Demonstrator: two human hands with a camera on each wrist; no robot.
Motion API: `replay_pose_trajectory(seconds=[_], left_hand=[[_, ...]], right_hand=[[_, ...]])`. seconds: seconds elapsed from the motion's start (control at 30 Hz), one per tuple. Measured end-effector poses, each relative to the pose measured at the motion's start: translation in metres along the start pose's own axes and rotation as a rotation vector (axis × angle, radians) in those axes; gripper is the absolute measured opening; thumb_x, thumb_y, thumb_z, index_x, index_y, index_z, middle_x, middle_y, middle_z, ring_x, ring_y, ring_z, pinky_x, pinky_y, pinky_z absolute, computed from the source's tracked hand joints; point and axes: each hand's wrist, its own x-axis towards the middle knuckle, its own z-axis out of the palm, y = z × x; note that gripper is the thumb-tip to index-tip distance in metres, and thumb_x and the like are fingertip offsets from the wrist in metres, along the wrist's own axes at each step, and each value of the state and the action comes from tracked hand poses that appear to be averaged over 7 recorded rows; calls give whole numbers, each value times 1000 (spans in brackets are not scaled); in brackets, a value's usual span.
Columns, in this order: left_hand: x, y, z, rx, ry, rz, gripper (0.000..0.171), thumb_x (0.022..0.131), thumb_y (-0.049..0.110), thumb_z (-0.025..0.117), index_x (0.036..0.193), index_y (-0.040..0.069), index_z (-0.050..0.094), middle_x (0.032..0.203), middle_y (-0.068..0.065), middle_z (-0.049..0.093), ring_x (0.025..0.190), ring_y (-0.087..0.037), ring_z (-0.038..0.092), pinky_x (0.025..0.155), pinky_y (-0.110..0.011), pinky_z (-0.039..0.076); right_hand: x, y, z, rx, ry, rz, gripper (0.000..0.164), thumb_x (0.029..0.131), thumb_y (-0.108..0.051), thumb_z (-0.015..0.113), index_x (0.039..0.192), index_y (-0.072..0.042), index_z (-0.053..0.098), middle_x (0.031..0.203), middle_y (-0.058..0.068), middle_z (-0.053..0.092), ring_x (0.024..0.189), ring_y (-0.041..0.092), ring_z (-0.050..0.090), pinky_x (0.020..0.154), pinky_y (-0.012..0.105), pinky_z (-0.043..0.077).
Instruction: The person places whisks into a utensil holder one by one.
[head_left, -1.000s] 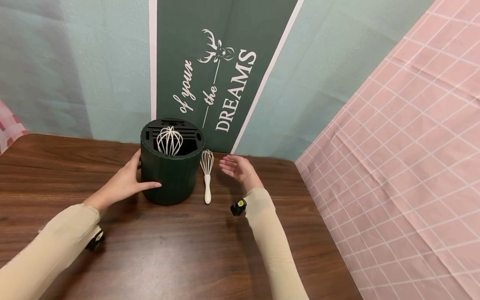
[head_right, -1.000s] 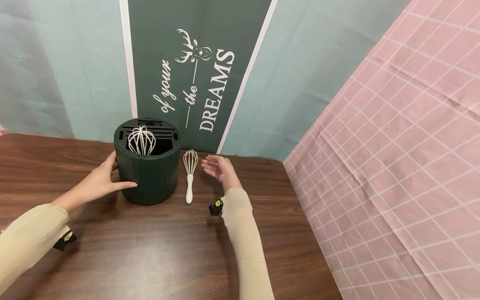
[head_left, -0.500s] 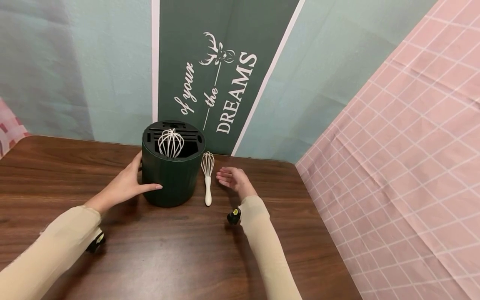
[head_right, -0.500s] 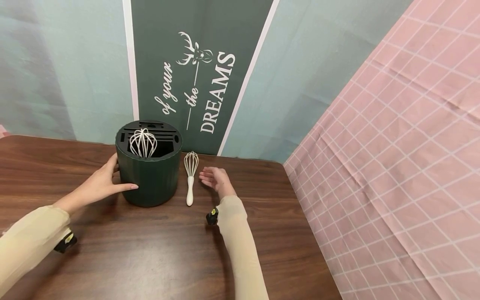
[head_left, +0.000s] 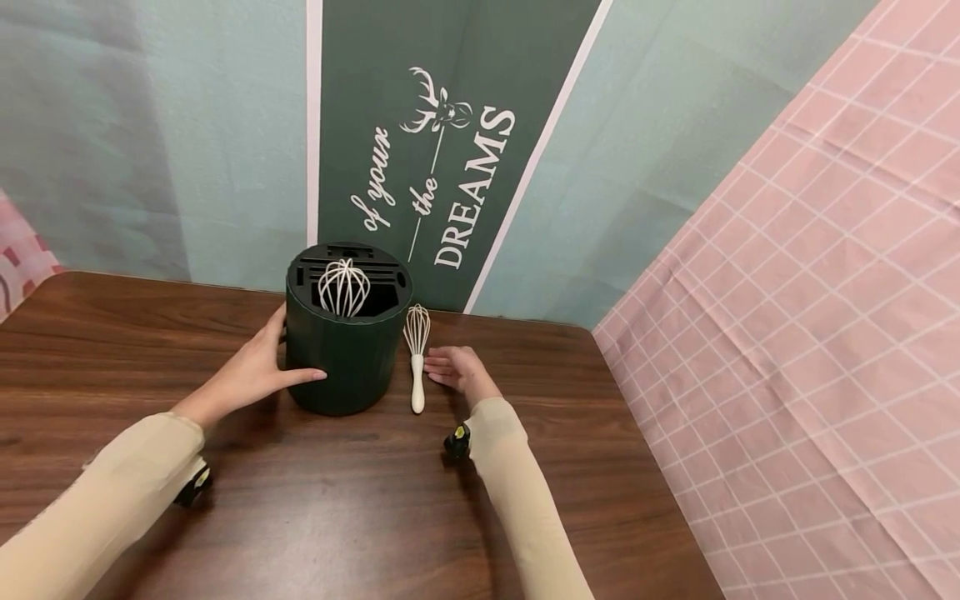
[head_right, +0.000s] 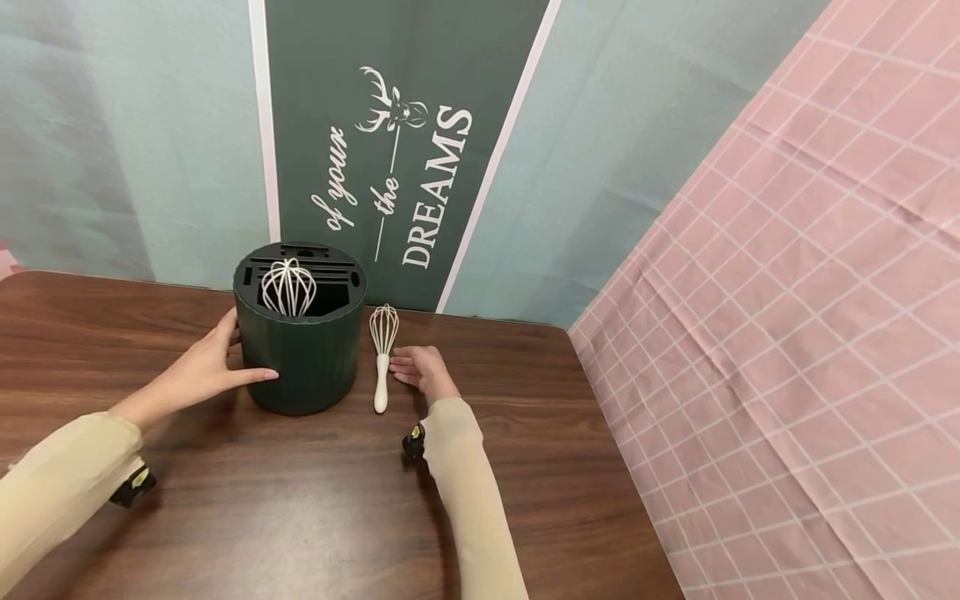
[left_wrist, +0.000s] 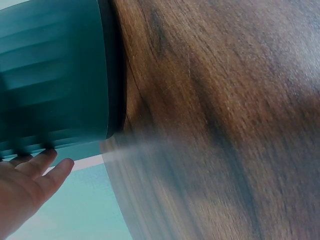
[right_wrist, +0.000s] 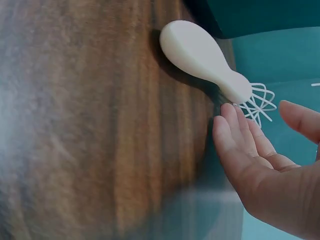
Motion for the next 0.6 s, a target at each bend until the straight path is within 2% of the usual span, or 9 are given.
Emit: replay_pose_trajectory(seconds=[0.17, 0.33, 0.43, 0.6], left_hand=[[1, 0, 0, 4, -4, 1, 119, 77, 44, 77, 151, 15, -12, 148, -31, 19, 126, -52, 33, 94, -67, 31], [2, 1, -1, 2, -1, 14, 119, 77, 42, 77, 152, 16, -11, 148, -31, 19, 126, -52, 33, 94, -67, 31], [2, 1, -1, -1, 5, 20, 118, 77, 41, 77, 152, 16, -11, 148, -31, 20, 125, -52, 34, 94, -67, 32], [3, -1, -1, 5, 12, 21, 118, 77, 41, 78, 152, 16, -10, 147, -31, 22, 125, -52, 35, 94, -67, 32]], right_hand=[[0, 8, 5, -34, 25, -57, 26, 90, -4, 61, 112, 9, 64, 91, 13, 69, 81, 17, 67, 83, 34, 53], [1, 17, 11, -82, 66, -159, 22, 83, -2, 69, 100, 11, 67, 72, 3, 66, 65, 8, 63, 76, 29, 54], [1, 20, 13, -85, 87, -187, 22, 81, -2, 72, 98, 11, 68, 76, 3, 66, 65, 8, 63, 77, 29, 54], [0, 22, 17, -153, 127, -206, 24, 80, -7, 75, 97, 8, 69, 91, 9, 66, 75, 13, 65, 77, 29, 54]])
